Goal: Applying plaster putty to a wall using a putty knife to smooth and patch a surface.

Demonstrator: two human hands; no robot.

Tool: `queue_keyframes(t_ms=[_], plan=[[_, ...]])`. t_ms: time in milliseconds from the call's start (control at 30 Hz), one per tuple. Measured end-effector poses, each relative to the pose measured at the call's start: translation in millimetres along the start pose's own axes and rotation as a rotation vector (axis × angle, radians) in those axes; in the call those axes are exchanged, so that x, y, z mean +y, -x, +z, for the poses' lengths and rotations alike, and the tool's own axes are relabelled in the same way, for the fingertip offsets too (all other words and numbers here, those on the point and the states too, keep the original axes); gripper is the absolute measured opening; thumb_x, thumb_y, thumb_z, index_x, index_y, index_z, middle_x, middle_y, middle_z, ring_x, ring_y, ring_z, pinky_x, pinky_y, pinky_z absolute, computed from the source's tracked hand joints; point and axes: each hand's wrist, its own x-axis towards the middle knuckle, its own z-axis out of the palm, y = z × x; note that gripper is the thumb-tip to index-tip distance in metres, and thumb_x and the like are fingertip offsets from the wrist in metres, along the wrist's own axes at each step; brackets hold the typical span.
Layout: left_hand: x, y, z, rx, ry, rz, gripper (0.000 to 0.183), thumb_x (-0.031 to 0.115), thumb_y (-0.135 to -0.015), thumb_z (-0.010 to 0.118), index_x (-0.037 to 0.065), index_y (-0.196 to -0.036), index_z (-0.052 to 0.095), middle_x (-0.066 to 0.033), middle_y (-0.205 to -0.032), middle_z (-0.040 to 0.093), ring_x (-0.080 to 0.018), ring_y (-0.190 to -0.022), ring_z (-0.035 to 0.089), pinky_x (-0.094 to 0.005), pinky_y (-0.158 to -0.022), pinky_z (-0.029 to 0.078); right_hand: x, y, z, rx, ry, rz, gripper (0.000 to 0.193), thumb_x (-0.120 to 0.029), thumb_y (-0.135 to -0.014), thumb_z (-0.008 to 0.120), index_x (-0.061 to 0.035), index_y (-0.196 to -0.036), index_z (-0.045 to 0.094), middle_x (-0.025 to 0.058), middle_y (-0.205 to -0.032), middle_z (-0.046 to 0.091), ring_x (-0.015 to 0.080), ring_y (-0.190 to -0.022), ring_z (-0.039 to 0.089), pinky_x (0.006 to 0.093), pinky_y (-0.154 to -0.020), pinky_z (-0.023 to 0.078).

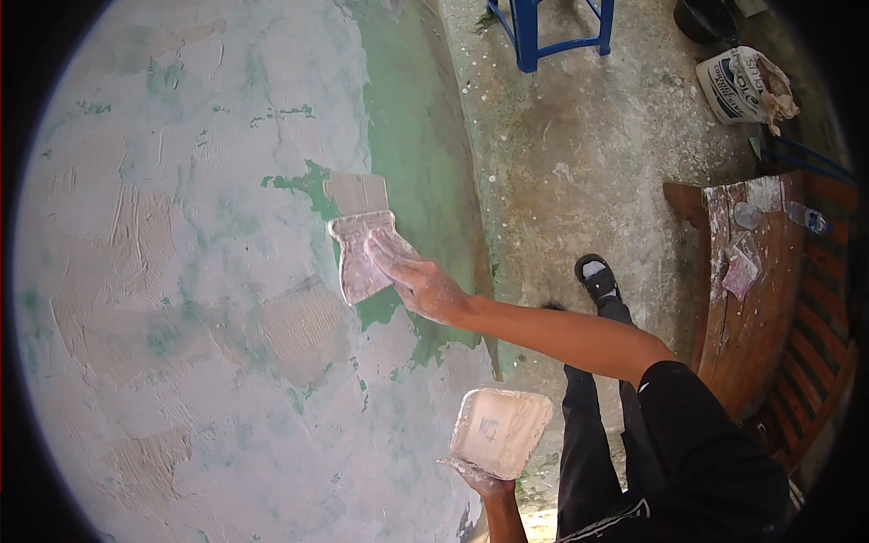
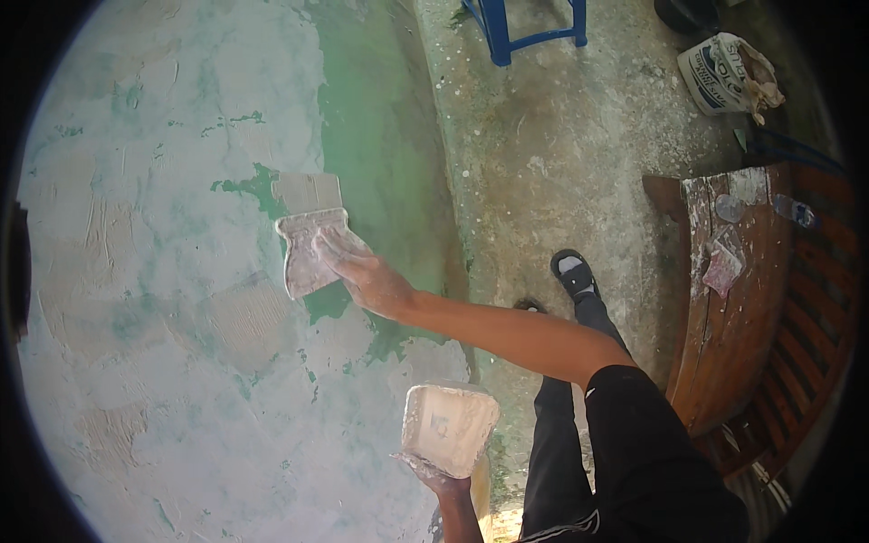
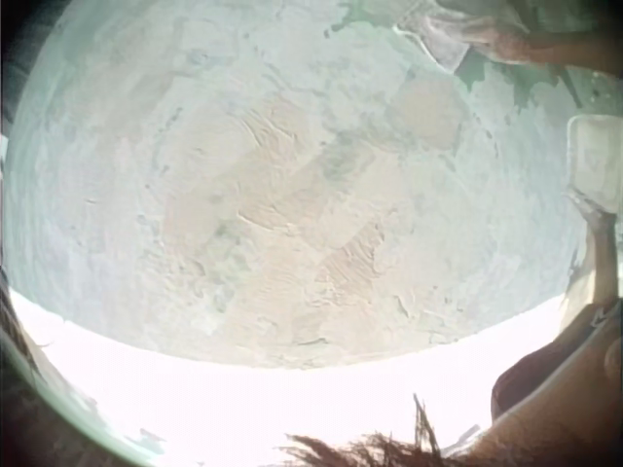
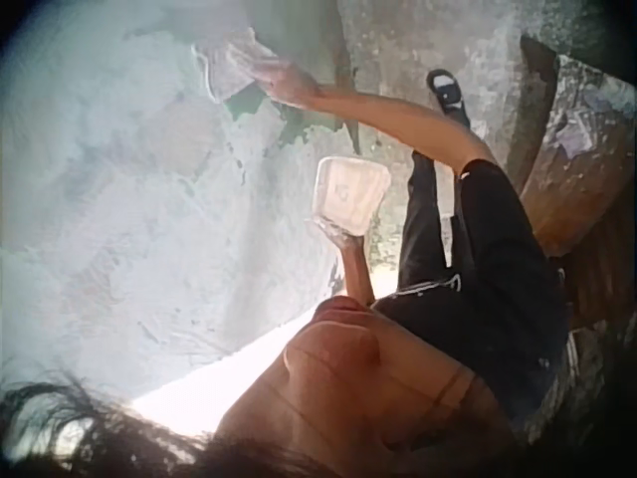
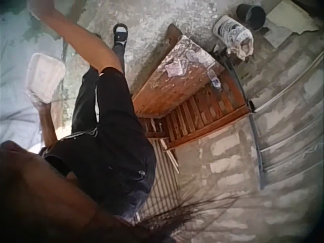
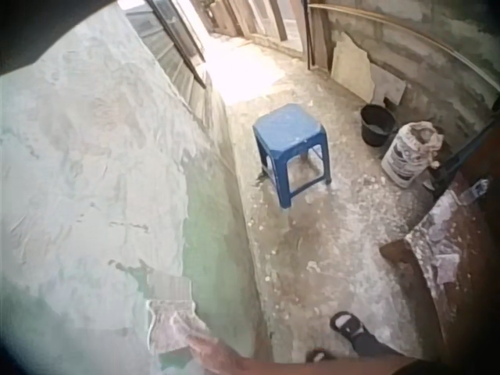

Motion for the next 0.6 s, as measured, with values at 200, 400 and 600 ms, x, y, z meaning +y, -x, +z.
queue_keyframes(t_ms=[200, 400, 600], plan=[[0.9, -0.1, 6.4, -0.066, -0.019, -0.029, 0.076, 0.067, -0.088, 0.027, 0.010, -0.136, 0.034, -0.0126, -0.135, 0.040, -0.0324, -0.120, 0.044, -0.0498, -0.098, 0.041, -9.8, 87.7, -41.1, -0.346, -0.158, -0.024, 0.069, 0.012, -0.072, 0.053, -0.0085, -0.136, 0.038, 0.0128, -0.139, 0.040, 0.0287, -0.127, 0.042, 0.0413, -0.103, 0.038], [-2.1, 0.9, 20.8, 0.108, -0.100, -0.069, 0.082, 0.072, -0.086, 0.019, 0.008, -0.133, 0.038, -0.0126, -0.136, 0.041, -0.0310, -0.120, 0.043, -0.0508, -0.101, 0.035, 10.6, -2.9, -47.4, 0.149, -0.073, 0.116, 0.058, 0.017, -0.073, 0.049, -0.0045, -0.128, 0.049, 0.0160, -0.129, 0.051, 0.0331, -0.118, 0.049, 0.0354, -0.099, 0.043], [-13.5, -3.3, 9.3, 0.072, -0.157, -0.028, 0.084, 0.074, -0.084, 0.021, 0.007, -0.133, 0.038, -0.0134, -0.137, 0.040, -0.0324, -0.122, 0.042, -0.0519, -0.101, 0.035, 38.2, -0.6, -2.4, 0.030, -0.039, 0.248, 0.058, 0.011, -0.075, 0.052, -0.0030, -0.131, 0.045, 0.0206, -0.130, 0.046, 0.0386, -0.116, 0.047, 0.0346, -0.096, 0.044]])
